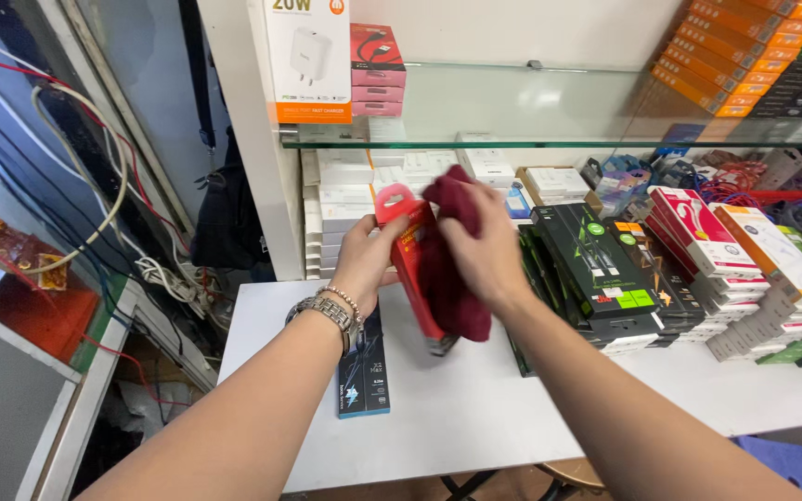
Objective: The person wipes small product boxes with a maroon cloth and places them onto a glass shelf. They handle white 20W charger boxes, red USB cable boxes, and black/green cable boxes, stacking them in neat columns on the shelf.
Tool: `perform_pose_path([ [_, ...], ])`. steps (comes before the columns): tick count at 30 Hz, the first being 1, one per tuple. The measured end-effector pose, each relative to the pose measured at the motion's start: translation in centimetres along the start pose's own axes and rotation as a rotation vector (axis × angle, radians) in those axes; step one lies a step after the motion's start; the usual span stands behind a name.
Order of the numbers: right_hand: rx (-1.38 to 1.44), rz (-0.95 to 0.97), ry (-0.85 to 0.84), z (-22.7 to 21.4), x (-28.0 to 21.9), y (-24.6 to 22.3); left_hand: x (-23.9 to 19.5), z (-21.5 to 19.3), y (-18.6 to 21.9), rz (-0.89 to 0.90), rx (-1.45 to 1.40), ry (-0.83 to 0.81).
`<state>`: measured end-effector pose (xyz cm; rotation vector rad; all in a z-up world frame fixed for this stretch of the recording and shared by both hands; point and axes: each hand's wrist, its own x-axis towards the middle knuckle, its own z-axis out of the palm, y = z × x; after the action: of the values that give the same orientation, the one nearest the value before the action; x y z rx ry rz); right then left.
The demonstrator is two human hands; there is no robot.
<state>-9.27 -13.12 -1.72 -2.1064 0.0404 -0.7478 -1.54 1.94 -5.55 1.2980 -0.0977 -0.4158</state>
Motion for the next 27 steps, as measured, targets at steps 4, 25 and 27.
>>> perform_pose_path([
  [4,-0.218,-0.201,-0.140,4.1,-1.7,0.3,1.7,0.7,-0.1,-0.175,-0.264,0.089],
  [25,0.295,0.111,-0.244,2.1,2.6,1.4,0.0,1.8,2.1,0.271,-0.135,-0.067],
  [27,0.119,-0.004,-0.167,1.8,0.9,2.5,0.3,1.8,2.0,0.208,-0.301,-0.026],
])
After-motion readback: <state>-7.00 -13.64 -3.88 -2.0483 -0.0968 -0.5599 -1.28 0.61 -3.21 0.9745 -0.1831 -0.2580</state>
